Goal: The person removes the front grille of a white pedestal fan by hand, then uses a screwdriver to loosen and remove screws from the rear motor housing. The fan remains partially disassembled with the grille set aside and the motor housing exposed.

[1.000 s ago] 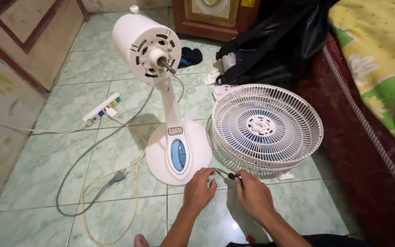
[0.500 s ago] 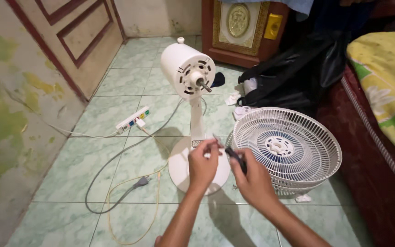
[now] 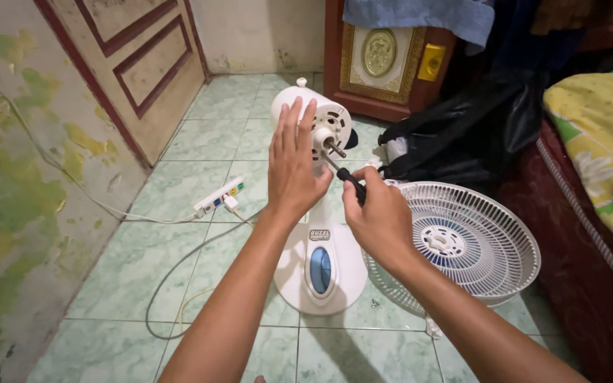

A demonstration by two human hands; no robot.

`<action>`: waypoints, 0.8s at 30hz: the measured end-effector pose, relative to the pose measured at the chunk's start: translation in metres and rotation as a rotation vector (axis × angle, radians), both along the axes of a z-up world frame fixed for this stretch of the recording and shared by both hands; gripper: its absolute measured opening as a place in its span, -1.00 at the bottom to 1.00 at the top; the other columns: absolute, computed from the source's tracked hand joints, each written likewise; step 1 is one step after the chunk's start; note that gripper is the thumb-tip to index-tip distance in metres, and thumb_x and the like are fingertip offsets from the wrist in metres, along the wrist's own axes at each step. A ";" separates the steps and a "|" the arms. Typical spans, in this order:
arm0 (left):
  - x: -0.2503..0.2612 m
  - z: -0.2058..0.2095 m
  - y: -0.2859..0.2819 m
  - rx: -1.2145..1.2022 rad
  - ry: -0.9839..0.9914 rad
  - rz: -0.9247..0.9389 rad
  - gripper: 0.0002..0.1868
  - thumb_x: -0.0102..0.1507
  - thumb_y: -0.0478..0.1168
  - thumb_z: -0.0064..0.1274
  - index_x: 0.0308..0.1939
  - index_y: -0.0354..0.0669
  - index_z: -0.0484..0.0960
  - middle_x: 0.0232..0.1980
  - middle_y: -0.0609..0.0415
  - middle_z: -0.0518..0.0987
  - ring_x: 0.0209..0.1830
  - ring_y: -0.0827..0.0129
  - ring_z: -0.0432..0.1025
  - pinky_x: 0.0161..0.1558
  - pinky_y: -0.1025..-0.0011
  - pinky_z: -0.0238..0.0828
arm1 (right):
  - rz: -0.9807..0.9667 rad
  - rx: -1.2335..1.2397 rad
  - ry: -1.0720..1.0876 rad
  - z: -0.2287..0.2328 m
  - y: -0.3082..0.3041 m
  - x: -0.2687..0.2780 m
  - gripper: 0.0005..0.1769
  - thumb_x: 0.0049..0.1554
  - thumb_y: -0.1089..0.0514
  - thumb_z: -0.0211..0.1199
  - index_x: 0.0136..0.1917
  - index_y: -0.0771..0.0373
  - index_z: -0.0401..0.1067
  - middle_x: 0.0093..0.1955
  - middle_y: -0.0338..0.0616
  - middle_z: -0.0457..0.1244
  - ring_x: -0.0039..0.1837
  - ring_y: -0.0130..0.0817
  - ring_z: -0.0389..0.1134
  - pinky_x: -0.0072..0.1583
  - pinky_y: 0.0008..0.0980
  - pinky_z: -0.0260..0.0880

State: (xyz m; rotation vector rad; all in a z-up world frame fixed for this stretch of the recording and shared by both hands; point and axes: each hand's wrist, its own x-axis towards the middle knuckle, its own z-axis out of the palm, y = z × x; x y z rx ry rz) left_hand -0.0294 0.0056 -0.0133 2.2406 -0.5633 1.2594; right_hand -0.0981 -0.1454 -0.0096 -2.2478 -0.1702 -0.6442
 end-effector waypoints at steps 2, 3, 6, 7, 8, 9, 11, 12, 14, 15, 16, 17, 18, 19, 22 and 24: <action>0.003 -0.001 0.001 -0.004 -0.008 -0.018 0.14 -0.01 -0.32 0.33 0.57 -0.14 0.04 0.59 -0.12 0.12 0.65 -0.07 -0.03 0.60 0.11 -0.05 | -0.017 -0.027 -0.050 -0.001 0.001 0.003 -0.76 0.18 0.03 0.21 0.00 0.23 0.45 -0.40 0.05 0.35 -0.32 0.09 0.40 -0.24 0.03 0.30; 0.005 -0.002 0.001 -0.028 -0.016 -0.032 0.14 -0.03 -0.30 0.35 0.56 -0.15 0.04 0.58 -0.12 0.13 0.64 -0.07 -0.02 0.60 0.12 -0.04 | -0.026 -0.041 -0.074 -0.002 0.002 0.004 -0.76 0.18 0.03 0.21 0.00 0.23 0.46 -0.39 0.05 0.35 -0.31 0.10 0.40 -0.23 0.03 0.31; 0.008 -0.006 -0.004 -0.076 -0.030 -0.027 0.13 -0.02 -0.29 0.39 0.55 -0.13 0.07 0.57 -0.09 0.17 0.64 -0.05 0.02 0.60 0.14 -0.02 | -0.030 -0.012 0.062 -0.004 0.000 0.006 -0.75 0.18 0.01 0.19 0.02 0.22 0.45 -0.41 0.06 0.35 -0.32 0.11 0.41 -0.22 0.06 0.31; 0.009 -0.006 -0.005 -0.085 -0.034 -0.015 0.12 -0.01 -0.29 0.40 0.55 -0.12 0.08 0.57 -0.07 0.18 0.64 -0.04 0.03 0.60 0.15 -0.01 | -0.033 -0.017 0.040 -0.004 0.000 0.006 -0.74 0.19 0.02 0.19 0.02 0.22 0.45 -0.41 0.06 0.35 -0.31 0.12 0.41 -0.22 0.06 0.31; 0.009 -0.006 -0.005 -0.087 -0.035 -0.013 0.12 -0.01 -0.30 0.40 0.55 -0.13 0.08 0.57 -0.07 0.18 0.64 -0.03 0.03 0.60 0.15 -0.01 | -0.033 -0.020 0.017 -0.004 0.000 0.007 -0.74 0.19 0.02 0.19 0.02 0.23 0.46 -0.41 0.07 0.35 -0.30 0.13 0.41 -0.21 0.06 0.31; 0.009 -0.006 -0.005 -0.090 -0.037 -0.011 0.12 -0.02 -0.31 0.40 0.54 -0.13 0.09 0.57 -0.06 0.18 0.64 -0.03 0.03 0.60 0.14 -0.01 | -0.034 -0.024 -0.005 -0.004 -0.001 0.007 -0.74 0.19 0.02 0.19 0.01 0.23 0.46 -0.41 0.07 0.34 -0.29 0.14 0.40 -0.21 0.06 0.31; 0.009 -0.007 -0.005 -0.100 -0.033 -0.020 0.12 -0.02 -0.32 0.41 0.54 -0.13 0.09 0.57 -0.06 0.18 0.64 -0.03 0.03 0.60 0.14 -0.01 | -0.030 -0.037 -0.020 -0.004 -0.001 0.009 -0.75 0.18 0.02 0.20 -0.01 0.23 0.47 -0.41 0.07 0.35 -0.30 0.13 0.41 -0.21 0.05 0.32; 0.009 -0.007 -0.004 -0.108 -0.029 -0.029 0.12 -0.01 -0.32 0.41 0.55 -0.12 0.09 0.58 -0.06 0.18 0.64 -0.04 0.03 0.60 0.14 0.00 | -0.028 -0.044 -0.028 -0.004 -0.001 0.010 -0.75 0.18 0.01 0.21 -0.02 0.23 0.47 -0.41 0.07 0.35 -0.30 0.13 0.41 -0.20 0.05 0.32; 0.008 -0.008 -0.003 -0.120 -0.020 -0.045 0.12 -0.01 -0.32 0.42 0.55 -0.10 0.09 0.58 -0.05 0.18 0.64 -0.04 0.03 0.59 0.15 0.01 | -0.044 -0.048 -0.014 -0.004 -0.001 0.010 -0.75 0.16 0.01 0.22 -0.03 0.22 0.48 -0.41 0.08 0.35 -0.30 0.13 0.41 -0.21 0.05 0.33; 0.007 -0.008 -0.002 -0.124 -0.016 -0.052 0.12 -0.01 -0.32 0.41 0.55 -0.09 0.10 0.59 -0.04 0.18 0.64 -0.03 0.03 0.59 0.15 0.02 | -0.051 -0.051 -0.008 -0.004 0.000 0.010 -0.75 0.16 0.01 0.23 -0.03 0.22 0.49 -0.41 0.08 0.35 -0.30 0.13 0.41 -0.22 0.05 0.33; 0.007 -0.008 0.000 -0.128 -0.012 -0.059 0.12 -0.01 -0.32 0.41 0.55 -0.08 0.10 0.59 -0.04 0.18 0.64 -0.03 0.03 0.58 0.15 0.03 | -0.050 -0.063 -0.021 -0.003 0.001 0.010 -0.76 0.16 0.01 0.23 -0.03 0.22 0.49 -0.40 0.09 0.35 -0.30 0.14 0.40 -0.21 0.05 0.32; 0.007 -0.008 0.001 -0.127 -0.009 -0.067 0.12 -0.01 -0.33 0.41 0.55 -0.07 0.10 0.59 -0.04 0.18 0.64 -0.03 0.03 0.58 0.15 0.03 | -0.050 -0.076 -0.034 -0.003 0.001 0.009 -0.76 0.16 0.01 0.24 -0.04 0.22 0.49 -0.40 0.10 0.35 -0.30 0.15 0.40 -0.21 0.06 0.32; 0.007 -0.007 0.002 -0.126 -0.007 -0.075 0.12 -0.01 -0.33 0.41 0.55 -0.06 0.11 0.59 -0.03 0.18 0.64 -0.03 0.03 0.58 0.16 0.04 | -0.049 -0.088 -0.048 -0.002 0.002 0.009 -0.76 0.16 0.01 0.24 -0.04 0.22 0.50 -0.39 0.11 0.35 -0.29 0.15 0.40 -0.21 0.06 0.31; 0.007 -0.007 0.003 -0.125 -0.006 -0.083 0.12 -0.01 -0.33 0.41 0.55 -0.06 0.11 0.59 -0.03 0.17 0.64 -0.03 0.03 0.58 0.16 0.04 | -0.047 -0.081 -0.042 -0.001 0.002 0.009 -0.76 0.16 0.02 0.24 -0.03 0.23 0.50 -0.39 0.10 0.35 -0.29 0.15 0.40 -0.21 0.06 0.32; 0.007 -0.007 0.004 -0.138 0.011 -0.087 0.11 -0.01 -0.34 0.41 0.54 -0.06 0.13 0.59 -0.03 0.18 0.64 -0.02 0.04 0.57 0.16 0.05 | -0.045 -0.065 -0.041 0.001 0.003 0.009 -0.77 0.16 0.03 0.24 -0.04 0.23 0.50 -0.38 0.09 0.36 -0.29 0.14 0.41 -0.20 0.04 0.33; 0.007 -0.007 0.004 -0.136 0.012 -0.078 0.11 -0.03 -0.33 0.41 0.54 -0.06 0.14 0.59 -0.02 0.19 0.63 -0.01 0.05 0.57 0.16 0.05 | -0.044 -0.061 -0.070 0.002 0.003 0.008 -0.77 0.17 0.03 0.24 -0.05 0.24 0.51 -0.36 0.09 0.36 -0.27 0.14 0.42 -0.19 0.04 0.34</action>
